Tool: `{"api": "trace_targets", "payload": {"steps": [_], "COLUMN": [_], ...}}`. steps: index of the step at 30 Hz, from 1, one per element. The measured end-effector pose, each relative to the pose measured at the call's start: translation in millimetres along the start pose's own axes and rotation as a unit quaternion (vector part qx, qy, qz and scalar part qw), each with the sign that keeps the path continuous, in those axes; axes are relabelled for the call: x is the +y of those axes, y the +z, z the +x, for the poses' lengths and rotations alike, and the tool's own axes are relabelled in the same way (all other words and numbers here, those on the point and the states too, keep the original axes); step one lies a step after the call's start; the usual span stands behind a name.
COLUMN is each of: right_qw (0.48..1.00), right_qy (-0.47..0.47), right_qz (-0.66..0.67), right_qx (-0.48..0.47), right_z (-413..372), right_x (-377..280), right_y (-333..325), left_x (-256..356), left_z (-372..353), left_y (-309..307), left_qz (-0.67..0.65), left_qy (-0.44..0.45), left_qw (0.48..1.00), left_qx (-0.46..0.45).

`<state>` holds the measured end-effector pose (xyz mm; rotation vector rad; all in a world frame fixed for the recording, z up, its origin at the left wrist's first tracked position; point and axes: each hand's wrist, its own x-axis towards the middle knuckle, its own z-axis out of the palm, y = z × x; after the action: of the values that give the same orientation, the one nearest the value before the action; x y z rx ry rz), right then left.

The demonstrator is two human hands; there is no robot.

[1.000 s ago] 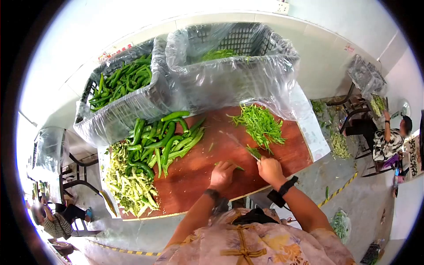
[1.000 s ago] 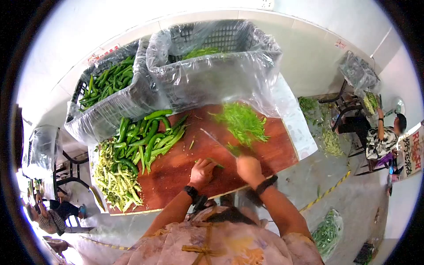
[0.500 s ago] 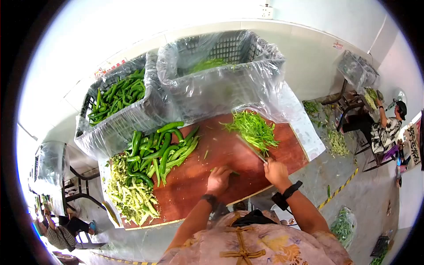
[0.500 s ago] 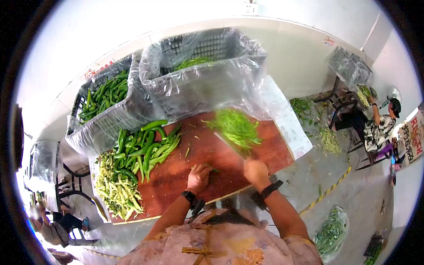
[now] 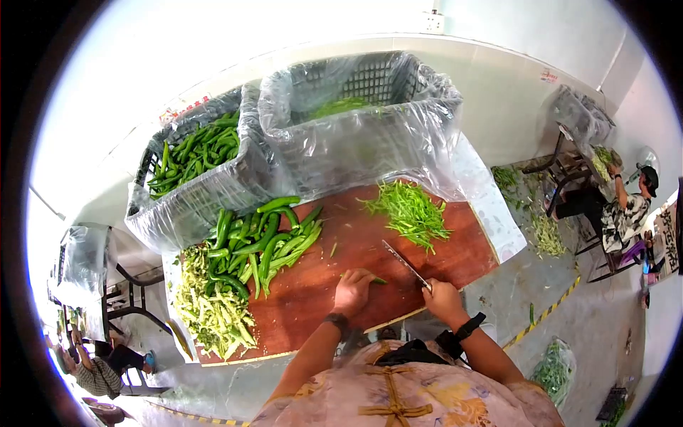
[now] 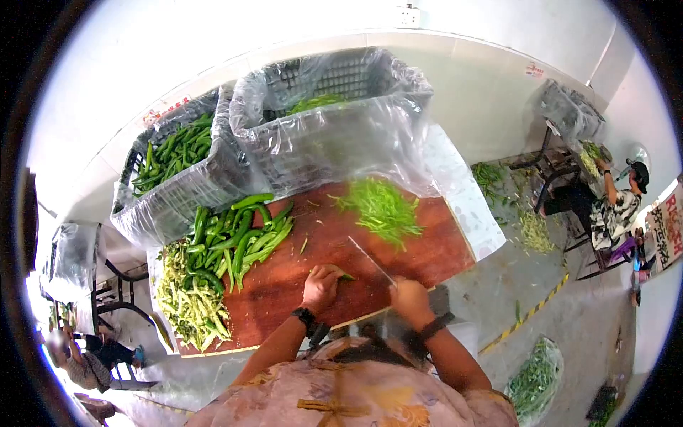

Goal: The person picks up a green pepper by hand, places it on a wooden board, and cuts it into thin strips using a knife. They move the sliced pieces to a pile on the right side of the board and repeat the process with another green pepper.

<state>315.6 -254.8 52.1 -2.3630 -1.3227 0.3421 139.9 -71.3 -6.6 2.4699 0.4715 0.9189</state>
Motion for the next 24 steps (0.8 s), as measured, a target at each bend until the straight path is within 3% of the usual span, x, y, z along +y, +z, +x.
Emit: {"api": "trace_targets", "payload": {"steps": [24], "right_qw": [1.0], "right_qy": [-0.009], "right_qz": [-0.014], "right_qx": [-0.021], "right_z": [-7.6], "right_x": [-4.1], "right_y": [-5.5], "left_x": [5.3], "left_z": [2.9], "left_y": [7.0], "left_qz": [0.03], "left_qy": [-0.013], "left_qw": [0.999], "left_qx": [-0.011]}}
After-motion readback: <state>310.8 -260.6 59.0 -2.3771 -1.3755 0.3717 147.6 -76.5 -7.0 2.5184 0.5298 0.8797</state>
